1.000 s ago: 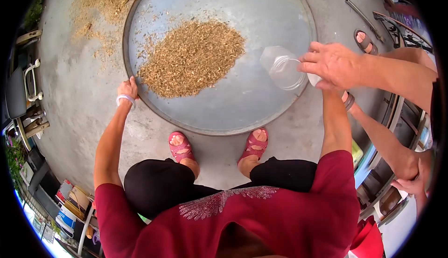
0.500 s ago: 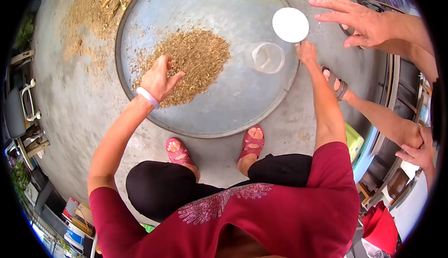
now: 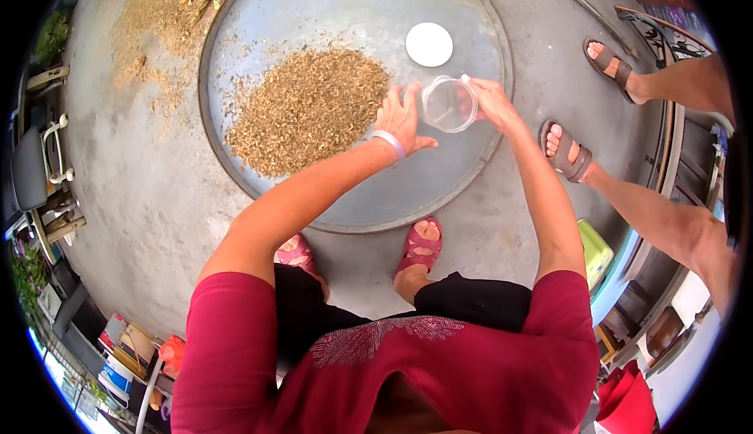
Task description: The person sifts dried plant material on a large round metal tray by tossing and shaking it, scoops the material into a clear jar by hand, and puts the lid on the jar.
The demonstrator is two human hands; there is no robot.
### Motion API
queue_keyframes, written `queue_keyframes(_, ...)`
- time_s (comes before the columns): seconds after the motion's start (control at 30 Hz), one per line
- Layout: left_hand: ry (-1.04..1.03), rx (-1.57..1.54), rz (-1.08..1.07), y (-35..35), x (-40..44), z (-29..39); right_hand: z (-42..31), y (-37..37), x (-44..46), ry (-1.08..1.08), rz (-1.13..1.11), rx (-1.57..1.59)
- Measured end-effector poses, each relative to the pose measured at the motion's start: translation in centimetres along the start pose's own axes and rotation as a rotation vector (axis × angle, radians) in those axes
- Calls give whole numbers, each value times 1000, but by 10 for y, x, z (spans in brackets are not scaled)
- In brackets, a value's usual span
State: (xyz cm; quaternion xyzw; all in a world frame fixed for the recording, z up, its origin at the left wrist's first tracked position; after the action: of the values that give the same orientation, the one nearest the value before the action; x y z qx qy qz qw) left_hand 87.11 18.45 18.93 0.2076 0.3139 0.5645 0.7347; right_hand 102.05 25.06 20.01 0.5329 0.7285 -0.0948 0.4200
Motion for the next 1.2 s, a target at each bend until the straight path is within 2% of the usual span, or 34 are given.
queue_keyframes(0.03, -36, -59, 7, 4, 0, 2, 3, -14, -2, -10, -58, 19)
queue_keyframes(0.13, -134, 36, 9, 26, -6, 6, 0, -41, -4, -31, -214, 61)
queue_keyframes(0.2, -365, 83, 57, 58, -21, 22, -7, -60, -9, -52, -323, 61)
queue_keyframes(0.27, -645, 104, 107, 107, -47, 41, -37, -91, -22, 46, -419, 125)
queue_keyframes(0.3, -669, 101, 82, 127, -54, 40, -51, -109, -28, 92, -464, 156)
queue_keyframes(0.37, -517, 81, 103, 165, -60, 7, -74, -134, -20, 230, -401, 143)
queue_keyframes(0.4, -461, 46, 217, 191, -66, -13, -81, -145, -12, 298, -375, 140)
queue_keyframes(0.43, -379, 47, 319, 215, -76, -38, -97, -144, -10, 513, -236, -58)
queue_keyframes(0.5, -184, -150, 552, 256, -106, -99, -119, -156, -18, 930, 63, -458)
queue_keyframes(0.57, 30, -367, 707, 280, -140, -154, -105, -170, -7, 999, 110, -537)
queue_keyframes(0.67, 188, -447, 835, 296, -175, -195, -81, -194, 11, 1101, 157, -716)
queue_keyframes(0.73, 183, -353, 839, 296, -179, -209, -85, -214, 8, 1128, 241, -833)
queue_keyframes(0.77, 179, -309, 835, 294, -179, -212, -87, -230, 7, 1144, 167, -766)
queue_keyframes(0.87, 191, -312, 764, 280, -168, -214, -93, -285, -1, 1225, 55, -856)
queue_keyframes(0.97, 60, -331, 675, 272, -156, -203, -99, -321, -26, 1319, -47, -923)
queue_keyframes(1.07, -21, -92, 538, 263, -150, -188, -94, -340, -39, 1329, -89, -951)
queue_keyframes(1.2, -19, -95, 440, 239, -147, -185, -70, -351, -44, 1357, -122, -1102)
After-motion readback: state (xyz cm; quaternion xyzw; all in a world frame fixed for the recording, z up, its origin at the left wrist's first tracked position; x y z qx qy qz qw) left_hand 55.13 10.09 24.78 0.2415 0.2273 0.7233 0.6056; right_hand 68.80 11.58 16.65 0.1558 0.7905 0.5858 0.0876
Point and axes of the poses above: each hand's wrist, its own x-axis towards the middle knuckle, its own y-axis out of the back of the hand, z = x × y, the point moved 10 cm from there along x, towards the middle knuckle, and after that the axes turned 2 degrees about -y, right-handed, at the moved point
